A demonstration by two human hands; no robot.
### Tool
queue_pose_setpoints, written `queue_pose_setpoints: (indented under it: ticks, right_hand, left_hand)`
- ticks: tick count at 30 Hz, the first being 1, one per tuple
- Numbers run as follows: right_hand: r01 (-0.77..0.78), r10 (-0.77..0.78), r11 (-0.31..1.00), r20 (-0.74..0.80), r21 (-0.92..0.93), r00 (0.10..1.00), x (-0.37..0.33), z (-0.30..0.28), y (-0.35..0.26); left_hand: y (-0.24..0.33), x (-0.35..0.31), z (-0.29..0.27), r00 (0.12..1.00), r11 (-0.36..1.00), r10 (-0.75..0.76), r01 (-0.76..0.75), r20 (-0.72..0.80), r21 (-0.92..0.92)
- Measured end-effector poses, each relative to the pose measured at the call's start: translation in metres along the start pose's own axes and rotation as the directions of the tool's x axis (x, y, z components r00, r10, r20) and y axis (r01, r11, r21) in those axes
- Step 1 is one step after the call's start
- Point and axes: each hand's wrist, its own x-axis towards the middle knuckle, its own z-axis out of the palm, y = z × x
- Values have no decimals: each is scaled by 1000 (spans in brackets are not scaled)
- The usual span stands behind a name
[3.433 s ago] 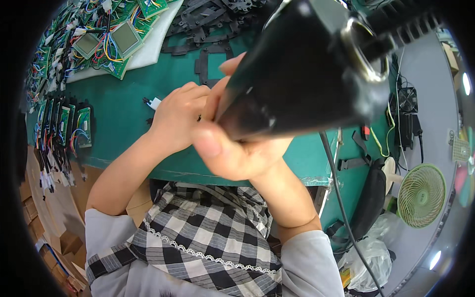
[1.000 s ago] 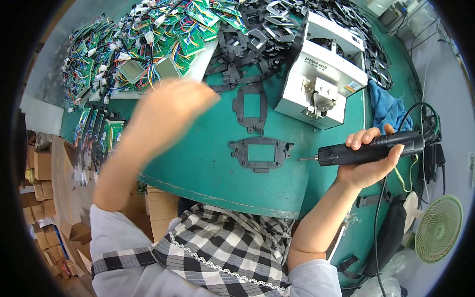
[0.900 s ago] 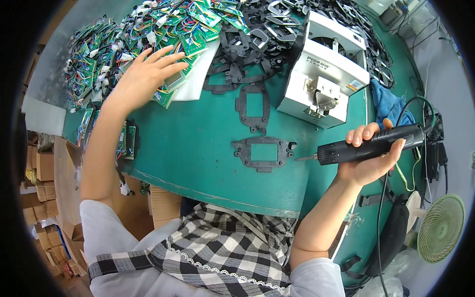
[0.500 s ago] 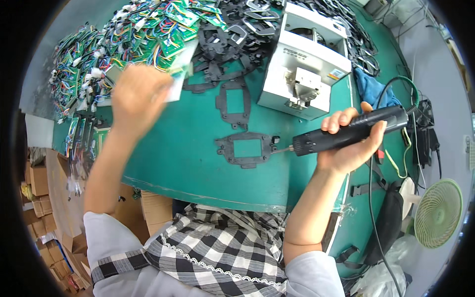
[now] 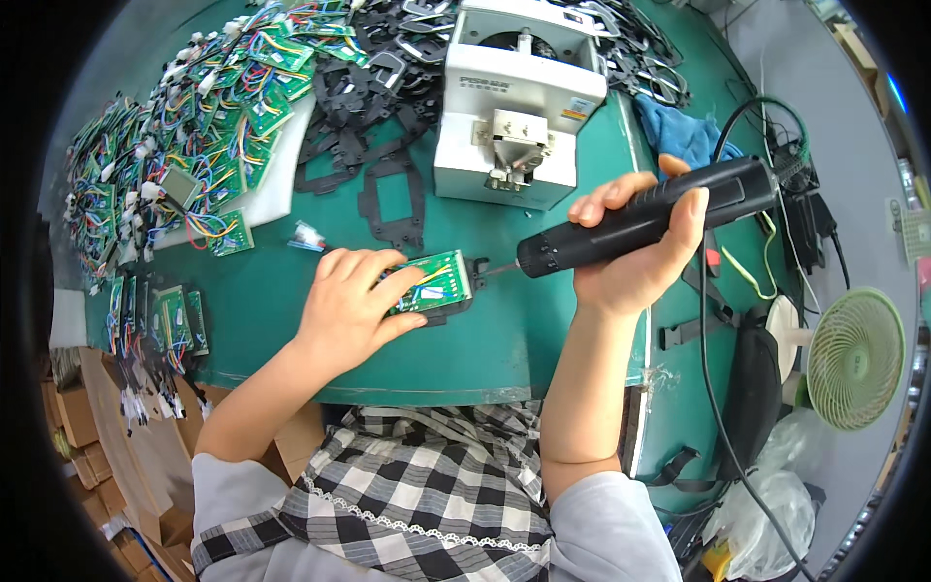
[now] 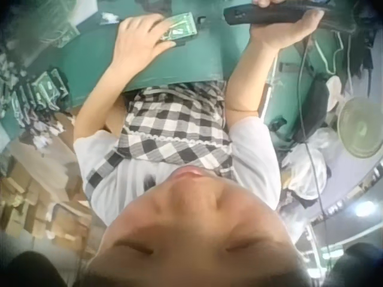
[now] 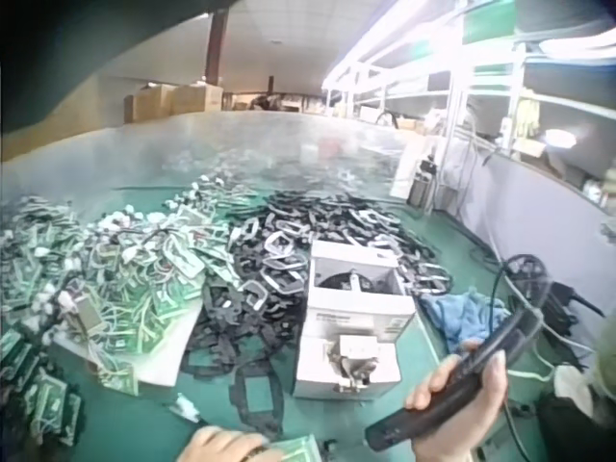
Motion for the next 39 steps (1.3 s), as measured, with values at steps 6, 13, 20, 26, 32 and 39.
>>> queue_pose_setpoints:
  ticks: [6, 13, 20, 26, 32, 39]
  right_hand:
    - [339, -314, 908, 138, -247, 939, 23, 39, -22]
    - [590, -452, 725, 401, -355, 797, 45, 75, -12]
    - [560, -425, 769, 408, -309, 808, 50, 72, -7]
    - [543, -442, 777, 337, -319, 831, 46, 72, 0]
    - [539, -471, 747, 262, -390, 842, 33, 74, -4]
    - [510, -439, 741, 261, -436, 860, 34, 72, -4]
  left_hand:
    - [-8, 0, -15, 997, 989, 26, -14, 79, -150]
    - [-7, 3, -11, 1000, 998, 24, -24, -16, -51]
    - [-14, 3, -14, 984, 999, 5, -13, -175, -48]
    - [-26, 1, -18, 953, 983, -105, 55, -285, -177]
    - [-24, -7, -13, 974, 985, -82, 47, -212, -165]
    - [-16, -4, -8, 985, 991, -12, -12, -173, -132]
